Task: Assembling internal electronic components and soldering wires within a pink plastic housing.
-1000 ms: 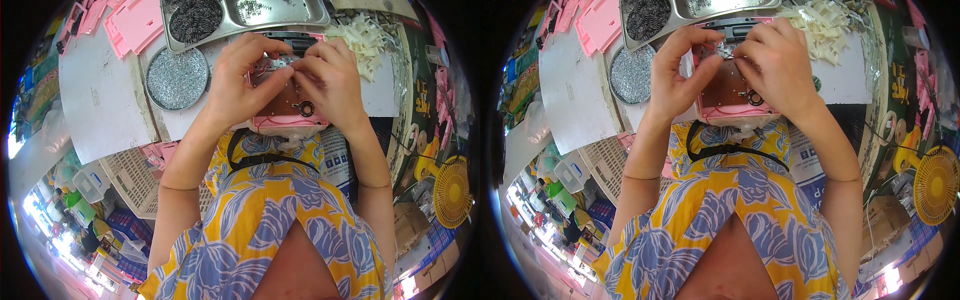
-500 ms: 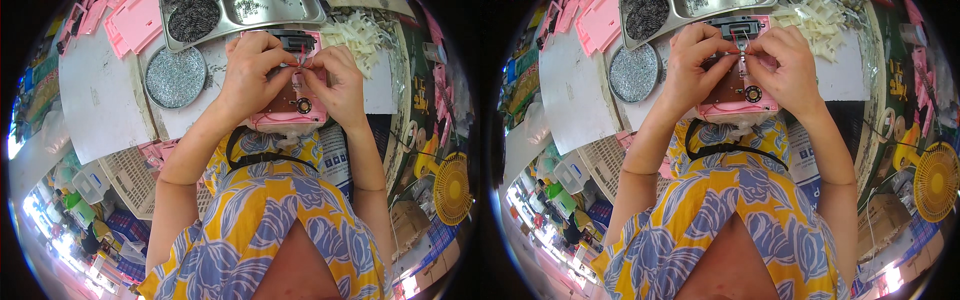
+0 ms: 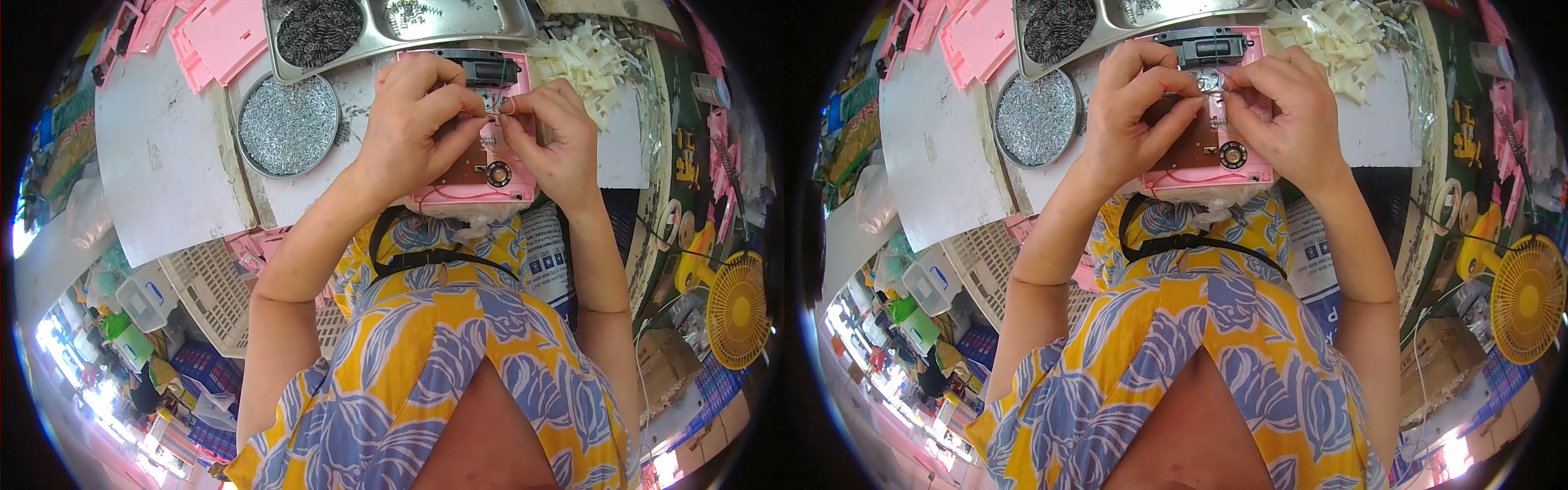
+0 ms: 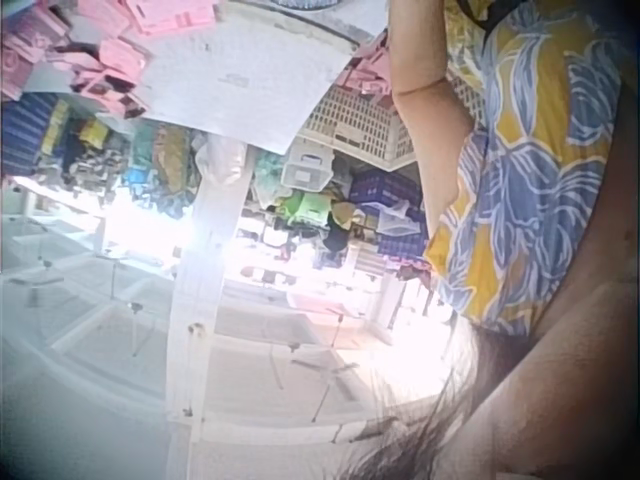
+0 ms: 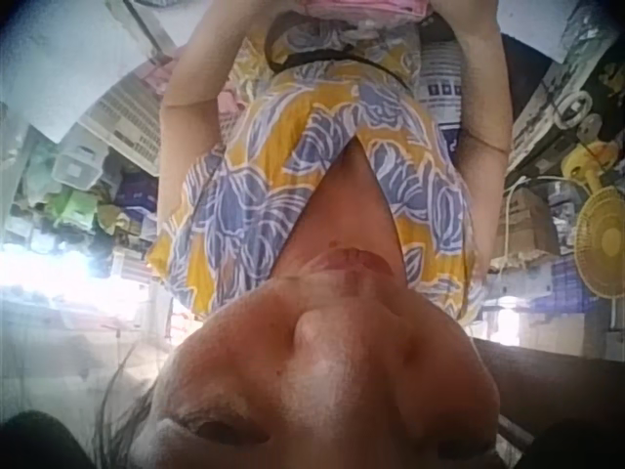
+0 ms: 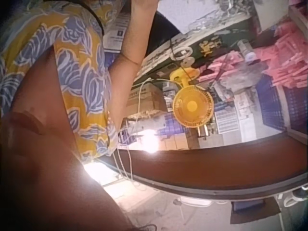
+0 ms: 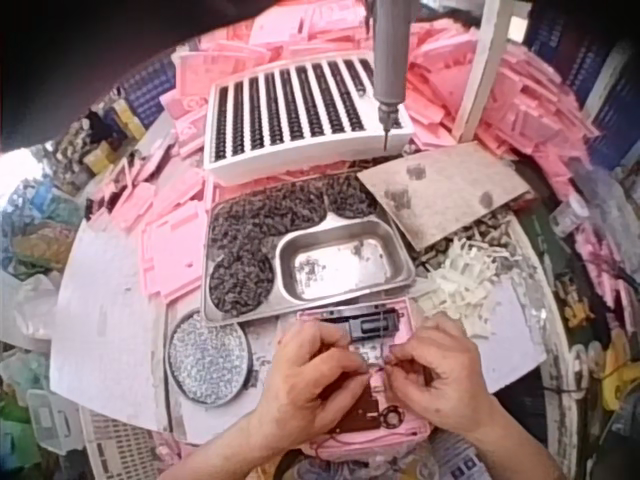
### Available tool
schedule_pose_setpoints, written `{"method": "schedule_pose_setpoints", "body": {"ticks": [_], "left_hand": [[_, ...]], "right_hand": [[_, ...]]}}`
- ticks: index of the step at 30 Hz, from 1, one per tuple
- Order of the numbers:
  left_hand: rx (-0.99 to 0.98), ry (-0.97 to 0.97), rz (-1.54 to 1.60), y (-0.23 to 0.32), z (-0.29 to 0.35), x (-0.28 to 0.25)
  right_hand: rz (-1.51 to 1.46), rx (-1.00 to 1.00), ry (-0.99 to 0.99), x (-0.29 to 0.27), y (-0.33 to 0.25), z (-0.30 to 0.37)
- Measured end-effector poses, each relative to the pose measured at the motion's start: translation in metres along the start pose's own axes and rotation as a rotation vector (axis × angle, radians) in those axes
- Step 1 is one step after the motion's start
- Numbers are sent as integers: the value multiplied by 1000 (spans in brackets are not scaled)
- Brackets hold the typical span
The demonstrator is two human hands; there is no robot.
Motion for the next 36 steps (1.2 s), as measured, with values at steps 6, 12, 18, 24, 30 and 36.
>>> {"method": "schedule_pose_setpoints", "body": {"ticks": [6, 12, 18, 24, 30, 36], "left_hand": [[-3, -33, -157, 9, -13, 4], [57, -46, 25, 1, -5, 7], [-12, 108, -188, -3, 25, -20], [-136, 354, -368, 16, 29, -38], [-345, -91, 299, 12, -2, 18], [-647, -403, 605, -19, -8, 52]], "right_hand": [[-44, -33, 3, 1, -2, 1], [-37, -46, -22, -2, -5, 5], [-57, -13, -21, 0, 2, 3], [-193, 74, -65, -2, 6, 1], [-184, -25, -105, -8, 0, -4], [-32, -264, 0, -28, -6, 0]]}}
Point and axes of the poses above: each hand's wrist, its own z-axis away from the middle knuckle, its own x-axis out of the palm, y = z × x, the point moved 10 cm from there along -z, towards the middle knuckle, and after that the axes turned 8 degrees about z, right-handed, at the moved point
